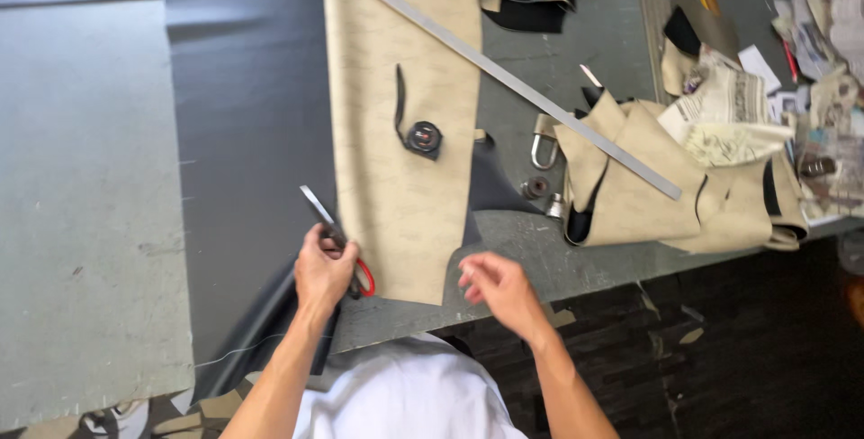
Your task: The person cuts a large sheet of black leather along marked lines using shears. They then place a newspaper pattern on the leather, secure it with a padlock and a metal weight, and cut around the pattern to create a shaped piece.
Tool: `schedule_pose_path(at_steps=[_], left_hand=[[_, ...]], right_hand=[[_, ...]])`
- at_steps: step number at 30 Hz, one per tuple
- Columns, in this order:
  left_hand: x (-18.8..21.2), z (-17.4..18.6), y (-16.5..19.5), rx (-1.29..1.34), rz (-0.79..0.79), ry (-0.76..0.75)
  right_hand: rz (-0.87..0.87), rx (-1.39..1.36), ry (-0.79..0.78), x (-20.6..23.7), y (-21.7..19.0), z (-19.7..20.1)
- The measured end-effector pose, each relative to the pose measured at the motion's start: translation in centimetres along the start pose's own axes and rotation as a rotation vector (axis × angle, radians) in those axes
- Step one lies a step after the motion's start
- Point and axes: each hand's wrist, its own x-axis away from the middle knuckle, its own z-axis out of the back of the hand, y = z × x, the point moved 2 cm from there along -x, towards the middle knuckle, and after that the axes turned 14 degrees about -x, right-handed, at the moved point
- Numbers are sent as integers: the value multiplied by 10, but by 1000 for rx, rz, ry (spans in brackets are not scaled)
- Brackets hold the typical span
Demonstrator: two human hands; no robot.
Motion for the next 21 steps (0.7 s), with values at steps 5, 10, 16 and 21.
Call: schedule_pose_path(at_steps=[5,10,16,21], left_hand=[[22,24,-4,373,13,-137],[43,66,-8,384,-2,-103],[59,77,32,216,-224,-65],[78,14,91,129,-203,-266]], right_hand=[[101,35,33,-53,-38,-14],[230,176,128,-99,-67,34],[477,766,548,-158,-103,140],[654,1083,448,-190,-97,190]])
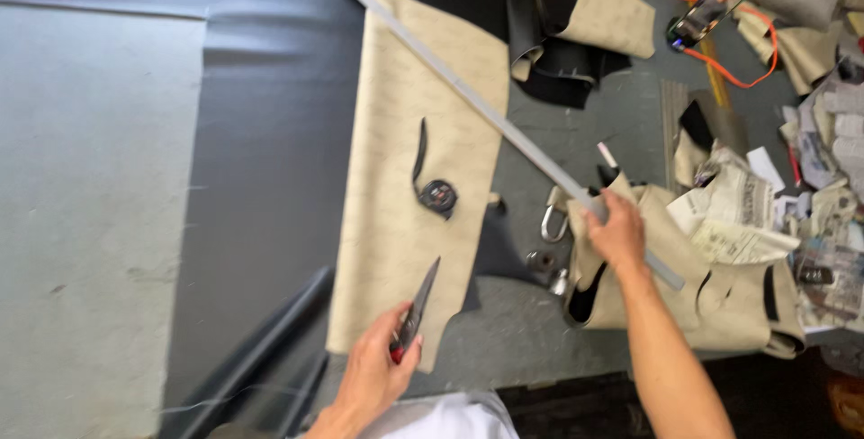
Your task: The person cuts a large sheet of black leather along marked lines using shears. They then place a newspaper pattern on the leather, secure it with a padlock and a metal weight, and cut around the pattern to create a shaped piece.
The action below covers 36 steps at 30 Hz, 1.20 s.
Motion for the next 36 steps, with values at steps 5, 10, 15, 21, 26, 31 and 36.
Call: schedule_pose_path(at_steps=[5,10,15,21,26,31,36], left_hand=[[-16,-102,56,-16,-70,-12],[-40,-177,91,11,-150,102],[-66,-217,116,-57,-178,261],[-83,-223,135,-107,-149,246],[-88,-203,134,-351,-241,320],[-78,-167,112,-415,-273,631],[-57,-134,76,-408,-171,599]], right_hand=[[-31,-91,-129,-1,32,2],[93,-354,-151,-18,44,28],[-221,-621,-100,18,83,64],[-342,-658,157,85,135,88],[-502,-710,185,126,161,84],[-589,-756,175,138,165,81],[4,147,179,119,114,104]])
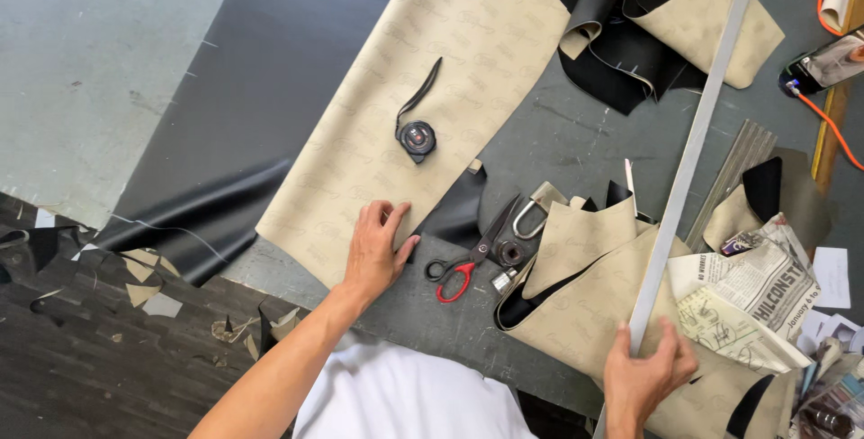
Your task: The person cuts a large sheet of black leather along marked lines using shears. They then place a newspaper pattern on the leather, secure it with a padlock and a metal weight, and cut around the pattern to create a shaped piece.
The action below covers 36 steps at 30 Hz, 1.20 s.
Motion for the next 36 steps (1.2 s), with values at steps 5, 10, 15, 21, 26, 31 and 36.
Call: schedule_pose_path(at_steps=[5,10,15,21,26,31,36], left_hand=[[2,-7,-25,61,-39,-10],[3,-23,-39,-16,-116,0],[2,-28,-44,-44,-86,-30],[-2,-33,-55,-61,-67,-61],[-29,-27,-70,217,80,-97],[-94,32,-99,659,255,-36],[-134,132,-232,735,544,125]], right_hand=[[-43,-713,-158,-63,-107,-52],[359,-858,-422,-94,-265,-136],[522,-719,-554,-99,-346,-176],[464,-696,-468,-121,-319,-185],[219,-476,-334,-159,-228,-164],[312,-365,-230,-148,-183,-142],[-85,-634,-372,-87,-214,-136]])
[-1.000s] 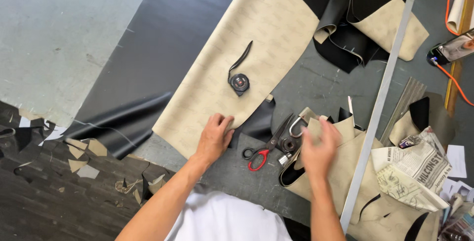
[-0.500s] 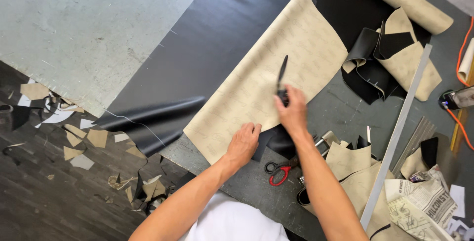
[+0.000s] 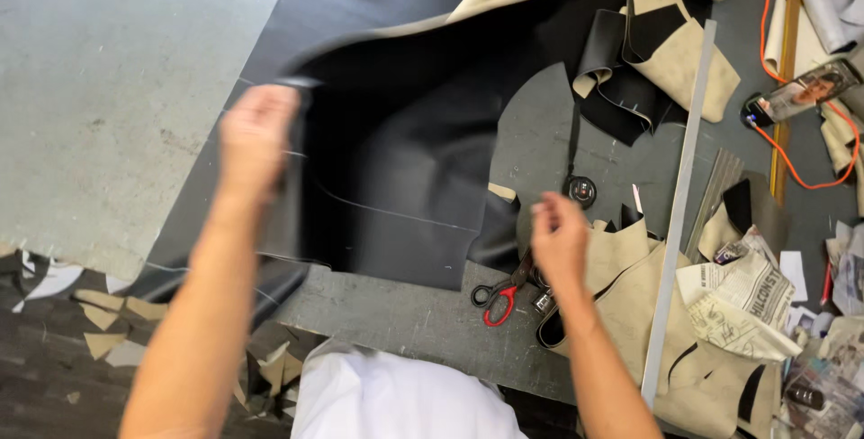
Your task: The person cuts a large sheet of black leather along marked lines using shears. They then place a newspaper pattern on the leather, secure it with a padlock and a metal weight, and cut around the pattern to create a shaped piece.
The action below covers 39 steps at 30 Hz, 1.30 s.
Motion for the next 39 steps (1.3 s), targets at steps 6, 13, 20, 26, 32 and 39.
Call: schedule_pose_path(at_steps=[6,13,20,26,32,39], left_hand=[[-24,115,-93,-298,-27,155],[30,129,-151,-535,138,-3],[51,129,-69,-120,171,-128],[88,173,11,58,84,-184],[80,178,-16,-216,446,-292],[25,152,-138,-559,527,-472]], right_hand=[[-221,-224,-36,48,-31,-82],[-573,-487,-56,61,-35,-108],[-542,-690,-164,72,-108,-73],[-503,-825,-187,87,-171,14],[-552,-707,-256,84,-171,13],[-411,-143,-556,99,-143,2]])
